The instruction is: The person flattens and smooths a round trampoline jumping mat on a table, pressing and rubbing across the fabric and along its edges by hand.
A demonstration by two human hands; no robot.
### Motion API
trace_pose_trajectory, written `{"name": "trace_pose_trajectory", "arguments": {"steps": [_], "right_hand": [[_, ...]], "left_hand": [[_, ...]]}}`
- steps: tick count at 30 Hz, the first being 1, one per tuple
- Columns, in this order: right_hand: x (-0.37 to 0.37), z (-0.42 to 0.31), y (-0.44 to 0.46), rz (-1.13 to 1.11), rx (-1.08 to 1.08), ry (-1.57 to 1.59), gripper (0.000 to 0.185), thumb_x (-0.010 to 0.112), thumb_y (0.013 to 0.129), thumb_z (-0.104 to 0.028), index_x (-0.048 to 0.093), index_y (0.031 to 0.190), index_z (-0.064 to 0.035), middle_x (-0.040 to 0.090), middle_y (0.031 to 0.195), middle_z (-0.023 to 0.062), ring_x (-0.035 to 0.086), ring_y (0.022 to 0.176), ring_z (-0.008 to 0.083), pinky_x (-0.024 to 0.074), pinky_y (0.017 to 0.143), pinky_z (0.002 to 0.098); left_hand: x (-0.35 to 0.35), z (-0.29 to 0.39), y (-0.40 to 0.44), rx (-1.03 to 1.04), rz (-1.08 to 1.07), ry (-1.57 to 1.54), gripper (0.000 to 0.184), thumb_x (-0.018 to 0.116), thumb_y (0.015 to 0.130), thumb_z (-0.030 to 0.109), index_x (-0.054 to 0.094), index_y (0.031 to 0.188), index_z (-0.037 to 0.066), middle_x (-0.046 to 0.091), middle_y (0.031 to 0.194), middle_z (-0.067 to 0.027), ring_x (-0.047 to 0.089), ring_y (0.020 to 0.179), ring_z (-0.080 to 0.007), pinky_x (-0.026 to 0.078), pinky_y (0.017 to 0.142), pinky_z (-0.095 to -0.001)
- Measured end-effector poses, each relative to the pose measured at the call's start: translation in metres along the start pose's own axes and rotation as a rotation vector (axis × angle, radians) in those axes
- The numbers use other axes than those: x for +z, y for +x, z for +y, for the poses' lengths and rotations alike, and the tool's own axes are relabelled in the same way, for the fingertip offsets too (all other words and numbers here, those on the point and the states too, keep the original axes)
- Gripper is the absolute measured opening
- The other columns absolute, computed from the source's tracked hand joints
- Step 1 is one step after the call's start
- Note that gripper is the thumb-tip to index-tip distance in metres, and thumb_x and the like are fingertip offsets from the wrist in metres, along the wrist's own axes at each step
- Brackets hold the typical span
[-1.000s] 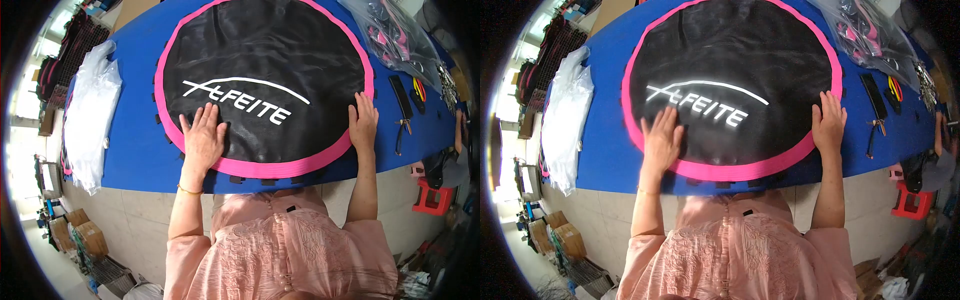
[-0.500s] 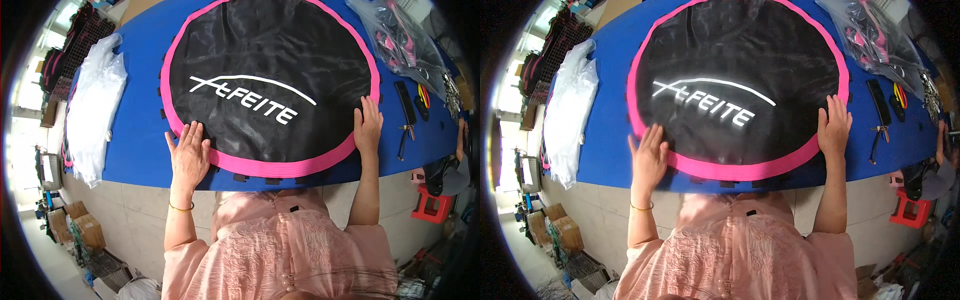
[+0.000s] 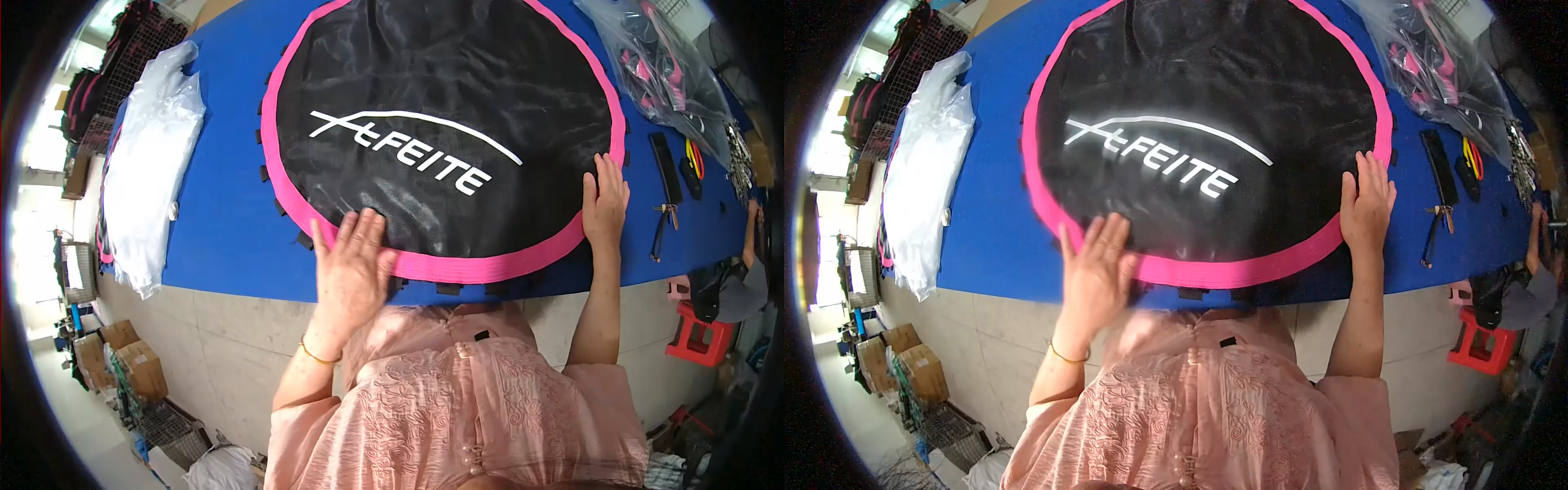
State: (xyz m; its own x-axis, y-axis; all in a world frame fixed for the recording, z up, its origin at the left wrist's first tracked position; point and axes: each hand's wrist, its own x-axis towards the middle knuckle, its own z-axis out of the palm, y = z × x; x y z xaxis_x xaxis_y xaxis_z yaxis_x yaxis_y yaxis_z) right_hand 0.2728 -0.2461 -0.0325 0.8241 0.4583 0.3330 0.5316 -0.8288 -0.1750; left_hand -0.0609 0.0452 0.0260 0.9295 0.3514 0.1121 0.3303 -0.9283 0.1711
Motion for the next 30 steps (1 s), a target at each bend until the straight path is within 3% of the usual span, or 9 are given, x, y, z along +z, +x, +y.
{"name": "trace_pose_trajectory", "arguments": {"steps": [5,11,14,24,30], "right_hand": [[-0.001,-0.001,0.001,0.003,0.011,0.000,0.047,0.050,0.112,-0.034,0.055,0.152,-0.0099,0.051,0.160,0.0146,0.043,0.152,0.0315,0.0250,0.126,0.0536],[-0.003,-0.004,0.000,-0.019,0.031,-0.004,0.047,0.050,0.112,-0.036,0.056,0.152,-0.0108,0.050,0.161,0.0136,0.042,0.153,0.0305,0.0238,0.127,0.0534],[-0.002,-0.005,0.000,0.013,0.013,0.015,0.046,0.051,0.111,-0.034,0.058,0.149,-0.0094,0.053,0.158,0.0141,0.043,0.152,0.0305,0.0245,0.127,0.0540],[-0.001,-0.004,-0.001,0.002,0.023,0.004,0.047,0.050,0.112,-0.036,0.056,0.151,-0.0107,0.051,0.160,0.0137,0.042,0.152,0.0304,0.0246,0.127,0.0538],[-0.001,-0.006,-0.001,0.018,0.027,-0.001,0.045,0.051,0.111,-0.034,0.057,0.150,-0.0108,0.053,0.158,0.0144,0.044,0.151,0.0312,0.0250,0.127,0.0536]], "left_hand": [[-0.004,-0.027,0.000,-0.078,0.014,0.028,0.053,0.046,0.111,0.039,0.060,0.146,0.002,0.061,0.150,-0.0162,0.053,0.143,-0.0380,0.010,0.127,-0.0682],[-0.003,0.040,0.004,0.202,-0.117,-0.171,0.057,0.054,0.106,0.044,0.063,0.143,0.001,0.061,0.150,-0.0155,0.052,0.144,-0.0355,0.012,0.125,-0.0707],[0.017,0.061,0.008,0.296,-0.060,-0.215,0.060,0.059,0.102,0.045,0.064,0.143,0.002,0.062,0.150,-0.0123,0.051,0.144,-0.0341,0.014,0.125,-0.0703],[0.000,-0.002,0.013,0.039,-0.022,0.016,0.054,0.049,0.109,0.041,0.061,0.146,0.003,0.061,0.150,-0.0148,0.051,0.144,-0.0378,0.010,0.126,-0.0695],[0.009,0.032,0.031,0.178,-0.038,-0.103,0.058,0.054,0.106,0.043,0.061,0.145,-0.001,0.060,0.150,-0.0177,0.053,0.142,-0.0387,0.014,0.125,-0.0703]]}}
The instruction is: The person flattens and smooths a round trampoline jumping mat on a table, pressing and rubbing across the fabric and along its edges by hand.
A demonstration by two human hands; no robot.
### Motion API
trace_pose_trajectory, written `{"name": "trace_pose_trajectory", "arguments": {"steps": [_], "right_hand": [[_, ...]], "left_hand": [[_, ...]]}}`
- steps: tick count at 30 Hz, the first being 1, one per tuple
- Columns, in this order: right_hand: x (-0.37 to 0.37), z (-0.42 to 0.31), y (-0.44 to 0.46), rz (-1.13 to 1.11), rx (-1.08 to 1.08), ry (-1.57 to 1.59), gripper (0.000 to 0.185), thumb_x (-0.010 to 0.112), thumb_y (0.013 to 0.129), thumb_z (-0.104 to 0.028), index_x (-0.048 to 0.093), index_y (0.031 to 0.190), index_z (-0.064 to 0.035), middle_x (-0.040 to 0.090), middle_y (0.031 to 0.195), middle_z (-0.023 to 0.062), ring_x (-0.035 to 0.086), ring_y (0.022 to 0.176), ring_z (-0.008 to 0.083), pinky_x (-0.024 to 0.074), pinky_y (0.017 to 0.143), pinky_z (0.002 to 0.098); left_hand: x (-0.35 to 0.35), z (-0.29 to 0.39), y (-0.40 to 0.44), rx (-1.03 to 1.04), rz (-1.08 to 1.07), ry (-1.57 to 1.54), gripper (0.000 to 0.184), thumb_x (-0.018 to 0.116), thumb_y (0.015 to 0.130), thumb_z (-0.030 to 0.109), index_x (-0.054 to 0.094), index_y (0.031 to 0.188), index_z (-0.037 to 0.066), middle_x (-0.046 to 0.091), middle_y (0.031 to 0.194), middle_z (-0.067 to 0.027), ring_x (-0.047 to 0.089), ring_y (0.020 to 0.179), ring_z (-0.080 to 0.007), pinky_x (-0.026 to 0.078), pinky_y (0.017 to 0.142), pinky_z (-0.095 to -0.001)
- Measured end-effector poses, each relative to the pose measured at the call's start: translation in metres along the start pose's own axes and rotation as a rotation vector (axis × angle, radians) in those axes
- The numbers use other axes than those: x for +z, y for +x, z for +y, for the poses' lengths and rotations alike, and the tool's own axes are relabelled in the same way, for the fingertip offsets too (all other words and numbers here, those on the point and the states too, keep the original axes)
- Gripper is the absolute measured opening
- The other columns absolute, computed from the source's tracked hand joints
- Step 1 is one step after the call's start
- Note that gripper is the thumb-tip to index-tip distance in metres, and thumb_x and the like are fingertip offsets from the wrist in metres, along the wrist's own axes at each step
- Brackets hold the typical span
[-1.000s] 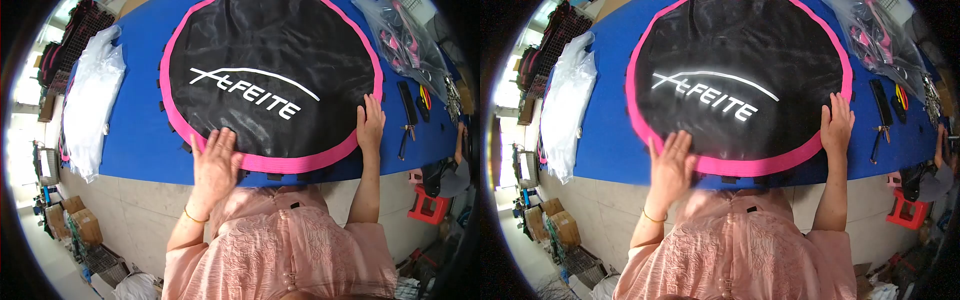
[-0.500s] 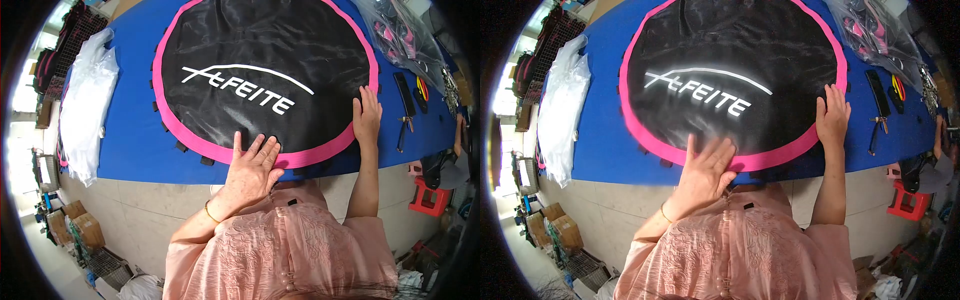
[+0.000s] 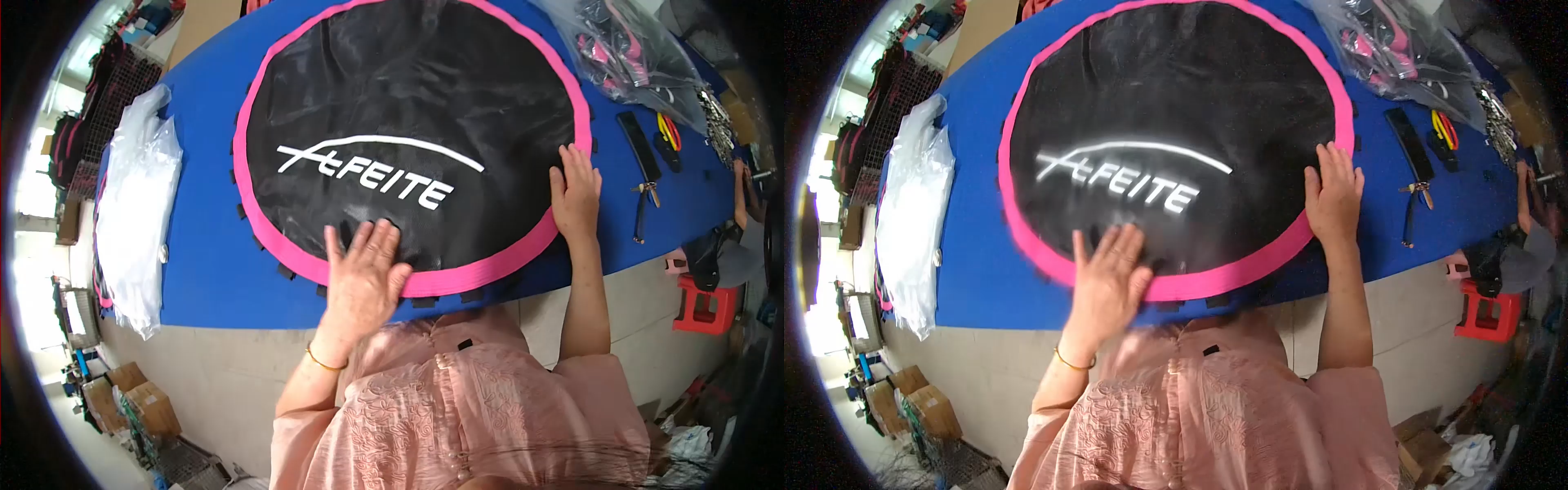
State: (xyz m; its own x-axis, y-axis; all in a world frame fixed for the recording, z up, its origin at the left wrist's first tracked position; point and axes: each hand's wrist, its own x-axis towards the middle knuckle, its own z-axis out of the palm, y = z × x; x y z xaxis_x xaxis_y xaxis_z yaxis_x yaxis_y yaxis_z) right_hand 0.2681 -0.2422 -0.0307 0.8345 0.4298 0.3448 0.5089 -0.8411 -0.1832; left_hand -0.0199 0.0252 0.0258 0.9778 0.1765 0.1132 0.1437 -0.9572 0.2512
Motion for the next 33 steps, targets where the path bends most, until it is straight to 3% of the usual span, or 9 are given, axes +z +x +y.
{"name": "trace_pose_trajectory", "arguments": {"steps": [5,6,11,15,17,25,33], "right_hand": [[0.000,-0.001,-0.002,0.026,-0.020,0.028,0.042,0.054,0.109,-0.029,0.059,0.147,-0.0095,0.056,0.155,0.0164,0.046,0.149,0.0335,0.0266,0.125,0.0541],[0.001,-0.001,-0.002,0.036,-0.019,0.053,0.044,0.056,0.107,-0.029,0.060,0.144,-0.0060,0.056,0.154,0.0173,0.045,0.149,0.0343,0.0262,0.124,0.0571],[0.004,0.001,-0.005,0.051,-0.024,0.006,0.044,0.055,0.109,-0.029,0.056,0.148,-0.0088,0.054,0.156,0.0164,0.044,0.150,0.0355,0.0268,0.124,0.0566],[0.004,-0.002,-0.005,0.040,-0.006,0.012,0.045,0.055,0.109,-0.030,0.056,0.148,-0.0089,0.052,0.157,0.0151,0.043,0.151,0.0341,0.0259,0.125,0.0576],[0.002,-0.004,-0.005,0.016,0.007,0.015,0.045,0.055,0.109,-0.031,0.056,0.148,-0.0091,0.052,0.157,0.0148,0.042,0.151,0.0335,0.0259,0.125,0.0577],[0.006,0.000,-0.004,0.012,-0.010,-0.007,0.046,0.054,0.109,-0.031,0.054,0.150,-0.0094,0.051,0.158,0.0146,0.042,0.151,0.0337,0.0261,0.124,0.0584],[-0.025,-0.022,0.001,-0.087,-0.025,-0.135,0.044,0.055,0.107,-0.025,0.056,0.148,-0.0102,0.054,0.155,0.0165,0.044,0.148,0.0367,0.0276,0.124,0.0577]], "left_hand": [[0.015,0.038,0.008,0.181,0.001,-0.100,0.059,0.057,0.104,0.044,0.065,0.139,-0.002,0.062,0.148,-0.0161,0.053,0.141,-0.0371,0.017,0.124,-0.0701],[0.013,0.038,0.008,0.168,0.002,-0.096,0.058,0.058,0.104,0.044,0.065,0.139,-0.002,0.062,0.148,-0.0161,0.053,0.141,-0.0369,0.017,0.124,-0.0697],[0.002,0.000,0.002,-0.036,0.007,0.021,0.057,0.058,0.104,0.041,0.061,0.145,0.001,0.060,0.151,-0.0165,0.052,0.142,-0.0374,0.013,0.126,-0.0685],[-0.005,-0.032,-0.003,-0.183,0.033,0.074,0.057,0.051,0.108,0.042,0.059,0.146,0.000,0.058,0.153,-0.0180,0.051,0.144,-0.0388,0.012,0.126,-0.0683],[-0.001,-0.033,-0.004,-0.173,0.058,0.059,0.057,0.053,0.107,0.041,0.059,0.146,0.000,0.058,0.153,-0.0187,0.051,0.144,-0.0384,0.012,0.126,-0.0678],[0.023,0.045,0.012,0.204,-0.015,-0.117,0.056,0.058,0.104,0.038,0.062,0.143,-0.002,0.060,0.150,-0.0176,0.053,0.143,-0.0368,0.014,0.124,-0.0708],[0.033,0.052,0.023,0.238,0.022,-0.208,0.045,0.058,0.104,0.024,0.062,0.139,-0.003,0.060,0.148,-0.0204,0.054,0.141,-0.0362,0.019,0.124,-0.0695]]}}
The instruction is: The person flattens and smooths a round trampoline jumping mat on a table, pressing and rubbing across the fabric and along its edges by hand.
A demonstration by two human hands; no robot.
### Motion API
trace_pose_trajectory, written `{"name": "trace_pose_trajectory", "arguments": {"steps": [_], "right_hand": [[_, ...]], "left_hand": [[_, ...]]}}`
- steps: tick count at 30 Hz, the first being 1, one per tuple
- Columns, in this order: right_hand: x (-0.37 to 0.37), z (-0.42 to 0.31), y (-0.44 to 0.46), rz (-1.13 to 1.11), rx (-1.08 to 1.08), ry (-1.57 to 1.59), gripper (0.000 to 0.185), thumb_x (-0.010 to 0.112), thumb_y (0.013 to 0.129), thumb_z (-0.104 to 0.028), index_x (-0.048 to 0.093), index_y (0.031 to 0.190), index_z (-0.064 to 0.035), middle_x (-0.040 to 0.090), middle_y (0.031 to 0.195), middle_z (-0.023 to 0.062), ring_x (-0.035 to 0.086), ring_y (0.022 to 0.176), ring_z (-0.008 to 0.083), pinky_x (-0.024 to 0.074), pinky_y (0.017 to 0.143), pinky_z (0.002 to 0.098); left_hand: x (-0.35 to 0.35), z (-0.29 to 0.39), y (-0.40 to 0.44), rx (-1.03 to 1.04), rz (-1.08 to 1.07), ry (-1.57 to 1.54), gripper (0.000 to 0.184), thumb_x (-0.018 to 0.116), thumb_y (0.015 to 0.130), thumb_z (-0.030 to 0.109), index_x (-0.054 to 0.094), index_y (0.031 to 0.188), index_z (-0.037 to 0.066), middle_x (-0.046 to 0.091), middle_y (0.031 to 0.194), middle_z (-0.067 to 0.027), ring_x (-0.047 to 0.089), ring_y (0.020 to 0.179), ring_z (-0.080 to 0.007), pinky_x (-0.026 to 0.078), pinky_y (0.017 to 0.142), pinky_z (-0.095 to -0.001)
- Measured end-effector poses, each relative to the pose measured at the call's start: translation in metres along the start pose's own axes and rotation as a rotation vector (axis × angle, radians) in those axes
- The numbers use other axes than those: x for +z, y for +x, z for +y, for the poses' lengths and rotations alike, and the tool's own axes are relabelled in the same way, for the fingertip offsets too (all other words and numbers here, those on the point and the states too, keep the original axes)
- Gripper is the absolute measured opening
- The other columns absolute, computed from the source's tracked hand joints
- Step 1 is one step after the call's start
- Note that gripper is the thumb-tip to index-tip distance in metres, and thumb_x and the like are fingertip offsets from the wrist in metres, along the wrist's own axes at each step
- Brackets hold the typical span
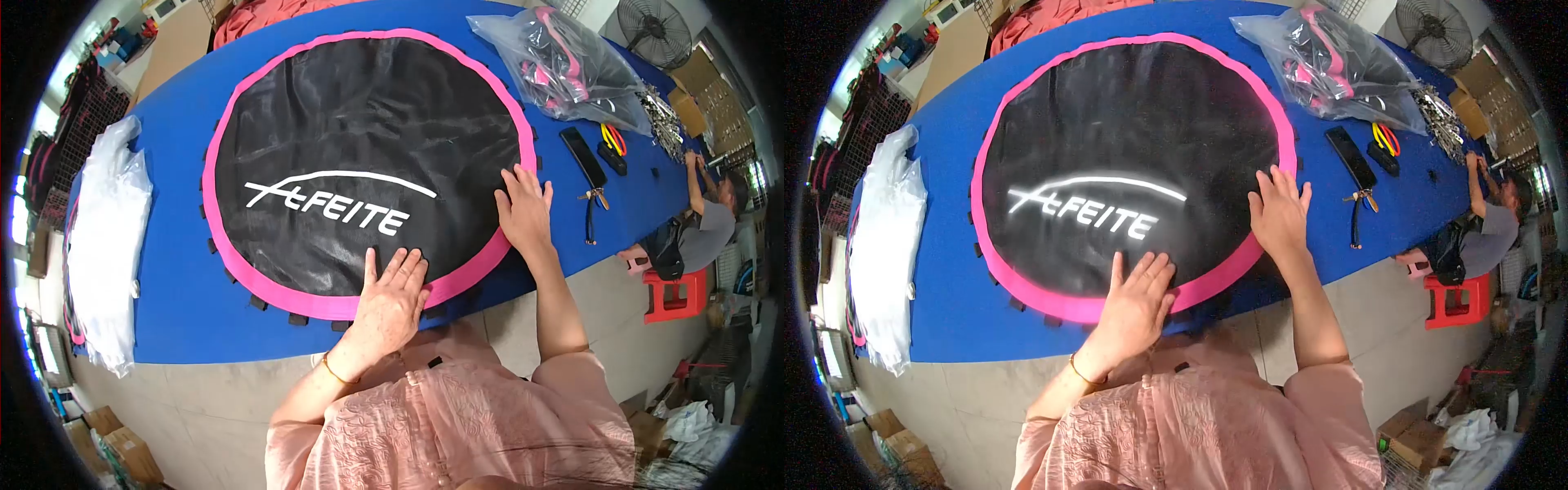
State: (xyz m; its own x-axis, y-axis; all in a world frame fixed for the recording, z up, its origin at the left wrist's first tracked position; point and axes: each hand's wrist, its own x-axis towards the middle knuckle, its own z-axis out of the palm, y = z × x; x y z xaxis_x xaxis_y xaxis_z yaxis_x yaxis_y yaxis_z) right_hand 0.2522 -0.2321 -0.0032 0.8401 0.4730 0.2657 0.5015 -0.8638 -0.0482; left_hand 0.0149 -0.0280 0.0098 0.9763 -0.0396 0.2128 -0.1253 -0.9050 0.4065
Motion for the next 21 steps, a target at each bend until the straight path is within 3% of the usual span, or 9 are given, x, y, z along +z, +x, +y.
{"name": "trace_pose_trajectory", "arguments": {"steps": [3,8,12,14,17,21], "right_hand": [[-0.007,-0.025,-0.001,0.144,-0.146,0.166,0.043,0.057,0.105,-0.020,0.057,0.147,-0.0087,0.056,0.152,0.0183,0.048,0.145,0.0376,0.0310,0.121,0.0582],[-0.017,-0.098,-0.006,0.139,-0.326,0.359,0.048,0.059,0.101,-0.013,0.054,0.148,-0.0064,0.056,0.150,0.0195,0.051,0.141,0.0374,0.0326,0.118,0.0593],[-0.008,-0.137,-0.018,0.116,-0.490,0.393,0.055,0.062,0.099,-0.015,0.051,0.153,-0.0059,0.054,0.153,0.0185,0.048,0.145,0.0365,0.0284,0.120,0.0624],[0.002,-0.144,-0.022,0.077,-0.588,0.377,0.058,0.065,0.099,-0.022,0.052,0.152,-0.0062,0.051,0.155,0.0176,0.047,0.145,0.0359,0.0262,0.122,0.0632],[0.010,-0.136,-0.015,0.059,-0.620,0.320,0.059,0.066,0.098,-0.026,0.052,0.152,-0.0069,0.051,0.156,0.0168,0.046,0.145,0.0360,0.0256,0.122,0.0631],[0.015,-0.101,0.027,0.105,-0.443,0.140,0.061,0.064,0.100,-0.030,0.049,0.155,-0.0084,0.048,0.159,0.0157,0.043,0.147,0.0369,0.0246,0.122,0.0639]], "left_hand": [[0.001,-0.001,-0.002,-0.003,0.012,-0.024,0.043,0.058,0.104,0.022,0.061,0.140,-0.002,0.055,0.153,-0.0198,0.050,0.145,-0.0352,0.020,0.125,-0.0672],[-0.021,-0.005,-0.007,-0.064,0.071,-0.093,0.041,0.061,0.100,0.014,0.061,0.138,0.000,0.055,0.151,-0.0191,0.051,0.144,-0.0355,0.021,0.126,-0.0652],[-0.030,-0.034,-0.027,-0.228,0.156,0.087,0.043,0.061,0.100,0.015,0.059,0.140,0.000,0.055,0.151,-0.0202,0.049,0.145,-0.0372,0.021,0.126,-0.0651],[-0.032,-0.048,-0.039,-0.333,0.175,0.188,0.045,0.060,0.102,0.019,0.058,0.142,0.000,0.053,0.153,-0.0215,0.047,0.146,-0.0387,0.020,0.126,-0.0653],[-0.028,-0.060,-0.058,-0.425,0.121,0.272,0.052,0.057,0.105,0.028,0.055,0.147,-0.001,0.050,0.156,-0.0228,0.043,0.149,-0.0398,0.021,0.126,-0.0649],[-0.027,-0.059,-0.065,-0.403,0.115,0.266,0.053,0.055,0.105,0.029,0.055,0.149,-0.001,0.051,0.156,-0.0238,0.043,0.148,-0.0403,0.024,0.125,-0.0633]]}}
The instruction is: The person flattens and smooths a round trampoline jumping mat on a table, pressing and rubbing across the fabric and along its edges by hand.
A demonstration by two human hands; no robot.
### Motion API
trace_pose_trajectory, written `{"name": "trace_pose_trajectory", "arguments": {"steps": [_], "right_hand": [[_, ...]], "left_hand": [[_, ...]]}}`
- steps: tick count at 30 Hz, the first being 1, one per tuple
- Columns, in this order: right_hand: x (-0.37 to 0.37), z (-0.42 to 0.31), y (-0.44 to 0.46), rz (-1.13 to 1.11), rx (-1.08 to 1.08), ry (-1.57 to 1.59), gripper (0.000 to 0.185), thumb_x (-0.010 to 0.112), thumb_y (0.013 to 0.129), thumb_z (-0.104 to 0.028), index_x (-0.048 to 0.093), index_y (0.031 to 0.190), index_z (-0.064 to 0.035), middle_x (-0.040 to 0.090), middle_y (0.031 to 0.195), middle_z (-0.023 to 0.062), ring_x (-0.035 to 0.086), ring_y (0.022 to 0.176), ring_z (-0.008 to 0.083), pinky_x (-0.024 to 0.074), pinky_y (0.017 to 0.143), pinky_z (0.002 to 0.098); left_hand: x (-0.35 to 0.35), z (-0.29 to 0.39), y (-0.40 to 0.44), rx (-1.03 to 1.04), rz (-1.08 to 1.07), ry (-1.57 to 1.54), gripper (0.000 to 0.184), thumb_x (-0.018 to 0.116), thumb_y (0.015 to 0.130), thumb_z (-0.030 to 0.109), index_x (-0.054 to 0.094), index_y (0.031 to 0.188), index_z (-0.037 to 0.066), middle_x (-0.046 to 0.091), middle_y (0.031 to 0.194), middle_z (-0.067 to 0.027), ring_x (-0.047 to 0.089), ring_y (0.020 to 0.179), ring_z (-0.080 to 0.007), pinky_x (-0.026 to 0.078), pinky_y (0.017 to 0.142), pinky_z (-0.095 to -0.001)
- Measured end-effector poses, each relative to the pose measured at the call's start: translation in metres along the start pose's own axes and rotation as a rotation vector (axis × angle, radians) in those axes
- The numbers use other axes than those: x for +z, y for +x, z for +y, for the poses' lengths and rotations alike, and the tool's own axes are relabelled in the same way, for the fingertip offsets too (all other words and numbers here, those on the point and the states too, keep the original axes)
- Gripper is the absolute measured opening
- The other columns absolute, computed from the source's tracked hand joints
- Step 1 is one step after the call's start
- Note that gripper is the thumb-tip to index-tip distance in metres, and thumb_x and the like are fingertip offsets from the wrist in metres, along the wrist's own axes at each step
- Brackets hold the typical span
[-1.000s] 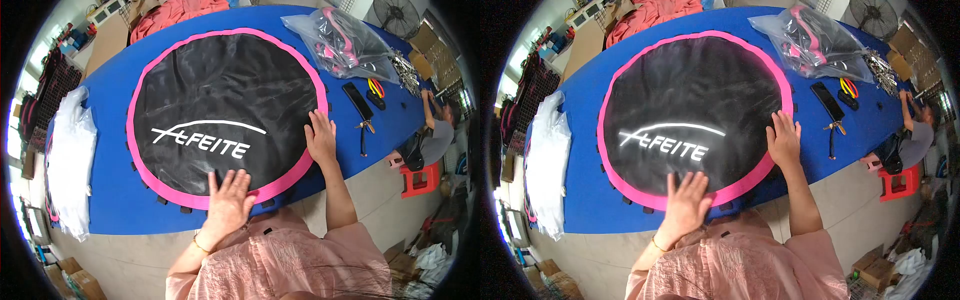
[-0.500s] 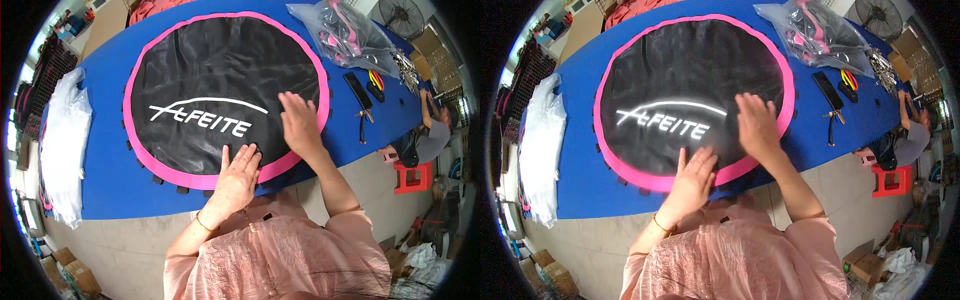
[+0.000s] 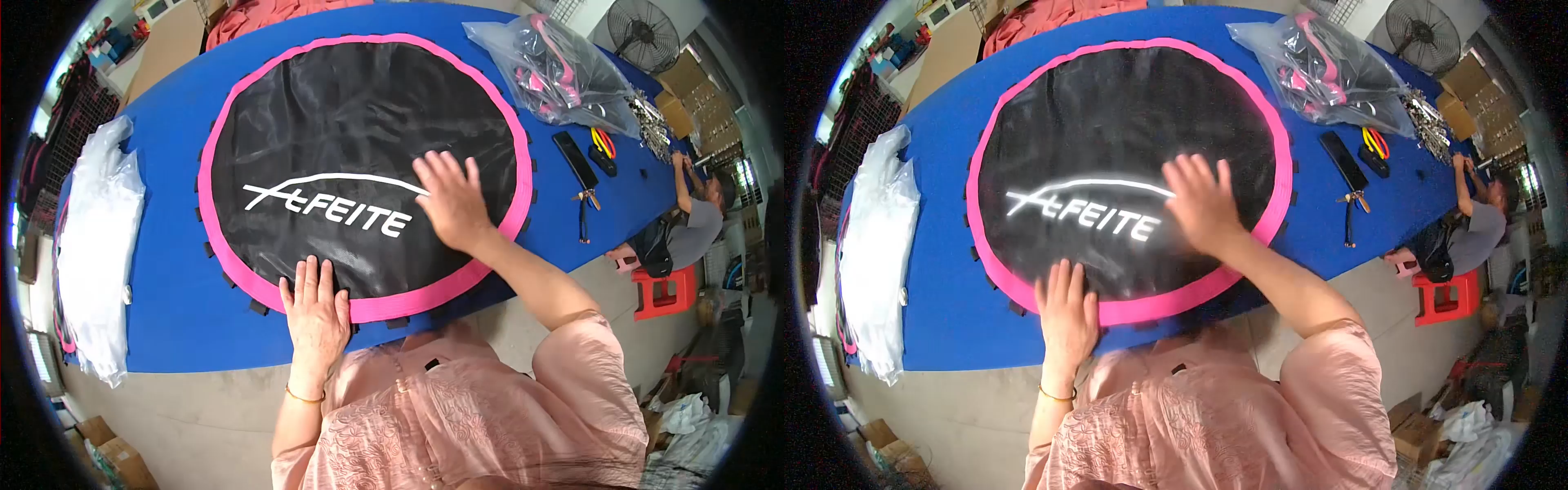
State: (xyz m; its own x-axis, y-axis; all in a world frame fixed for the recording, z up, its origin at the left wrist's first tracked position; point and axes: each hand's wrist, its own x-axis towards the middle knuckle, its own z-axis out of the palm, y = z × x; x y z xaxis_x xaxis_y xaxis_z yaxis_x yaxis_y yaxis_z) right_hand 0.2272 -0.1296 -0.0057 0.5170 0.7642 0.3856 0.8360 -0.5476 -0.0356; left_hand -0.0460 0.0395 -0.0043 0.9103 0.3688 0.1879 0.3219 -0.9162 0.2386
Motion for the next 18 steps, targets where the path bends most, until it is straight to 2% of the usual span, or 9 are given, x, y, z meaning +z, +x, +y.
{"name": "trace_pose_trajectory", "arguments": {"steps": [3,5,7,8,11,13,15,17,18], "right_hand": [[0.022,0.053,0.014,0.080,0.083,-0.169,0.061,0.062,0.103,-0.031,0.046,0.157,-0.0080,0.046,0.161,0.0165,0.041,0.150,0.0374,0.0246,0.122,0.0644],[0.025,0.076,0.033,-0.040,0.254,-0.207,0.062,0.053,0.108,-0.037,0.039,0.161,-0.0086,0.041,0.165,0.0182,0.035,0.155,0.0378,0.0192,0.125,0.0650],[0.029,0.089,0.052,-0.084,0.342,-0.221,0.063,0.050,0.109,-0.040,0.037,0.163,-0.0096,0.039,0.167,0.0187,0.031,0.157,0.0374,0.0163,0.126,0.0653],[0.033,0.092,0.063,-0.118,0.384,-0.239,0.065,0.050,0.109,-0.043,0.035,0.164,-0.0111,0.038,0.167,0.0186,0.030,0.157,0.0370,0.0157,0.126,0.0656],[0.052,0.078,0.096,-0.125,0.378,-0.257,0.067,0.048,0.109,-0.047,0.034,0.164,-0.0121,0.038,0.168,0.0181,0.030,0.158,0.0366,0.0153,0.126,0.0659],[0.065,0.055,0.120,-0.113,0.351,-0.239,0.068,0.048,0.108,-0.049,0.035,0.164,-0.0132,0.036,0.168,0.0173,0.030,0.158,0.0362,0.0159,0.125,0.0665],[0.075,0.020,0.141,-0.135,0.324,-0.182,0.068,0.048,0.107,-0.049,0.034,0.165,-0.0135,0.034,0.170,0.0166,0.029,0.158,0.0357,0.0170,0.125,0.0668],[0.083,-0.015,0.158,-0.157,0.242,-0.139,0.067,0.047,0.107,-0.048,0.035,0.164,-0.0139,0.035,0.169,0.0162,0.029,0.158,0.0355,0.0177,0.125,0.0668],[0.091,-0.030,0.163,-0.124,0.158,-0.142,0.065,0.047,0.107,-0.047,0.037,0.162,-0.0150,0.037,0.167,0.0153,0.031,0.156,0.0351,0.0178,0.125,0.0665]], "left_hand": [[-0.003,0.002,0.001,0.040,0.022,-0.062,0.054,0.057,0.103,0.031,0.058,0.144,-0.005,0.053,0.152,-0.0285,0.048,0.143,-0.0449,0.034,0.118,-0.0616],[-0.007,0.009,-0.003,0.072,0.023,-0.045,0.057,0.060,0.101,0.034,0.059,0.141,-0.006,0.056,0.147,-0.0301,0.051,0.139,-0.0466,0.037,0.115,-0.0592],[-0.013,0.017,-0.011,0.084,0.014,-0.072,0.056,0.061,0.101,0.035,0.060,0.139,-0.006,0.058,0.144,-0.0304,0.054,0.134,-0.0467,0.039,0.113,-0.0580],[-0.015,0.018,-0.013,0.112,0.036,-0.126,0.053,0.066,0.096,0.029,0.061,0.136,-0.006,0.058,0.140,-0.0326,0.056,0.129,-0.0490,0.042,0.110,-0.0586],[-0.017,0.001,-0.014,0.106,0.023,-0.290,0.046,0.066,0.096,0.023,0.063,0.134,-0.002,0.062,0.138,-0.0253,0.059,0.126,-0.0413,0.038,0.116,-0.0579],[-0.020,-0.016,-0.009,0.003,0.125,-0.213,0.043,0.065,0.097,0.021,0.063,0.133,-0.001,0.062,0.139,-0.0220,0.059,0.128,-0.0379,0.033,0.121,-0.0572],[-0.021,-0.034,-0.007,-0.117,0.168,-0.099,0.046,0.063,0.100,0.025,0.061,0.138,-0.002,0.058,0.144,-0.0220,0.050,0.140,-0.0381,0.024,0.125,-0.0618],[-0.011,-0.050,-0.010,-0.234,0.193,-0.008,0.048,0.063,0.101,0.026,0.059,0.140,-0.002,0.056,0.149,-0.0231,0.045,0.146,-0.0396,0.019,0.126,-0.0632],[-0.012,-0.054,-0.010,-0.272,0.128,-0.027,0.051,0.059,0.103,0.028,0.057,0.143,-0.003,0.052,0.154,-0.0236,0.041,0.151,-0.0405,0.015,0.127,-0.0643]]}}
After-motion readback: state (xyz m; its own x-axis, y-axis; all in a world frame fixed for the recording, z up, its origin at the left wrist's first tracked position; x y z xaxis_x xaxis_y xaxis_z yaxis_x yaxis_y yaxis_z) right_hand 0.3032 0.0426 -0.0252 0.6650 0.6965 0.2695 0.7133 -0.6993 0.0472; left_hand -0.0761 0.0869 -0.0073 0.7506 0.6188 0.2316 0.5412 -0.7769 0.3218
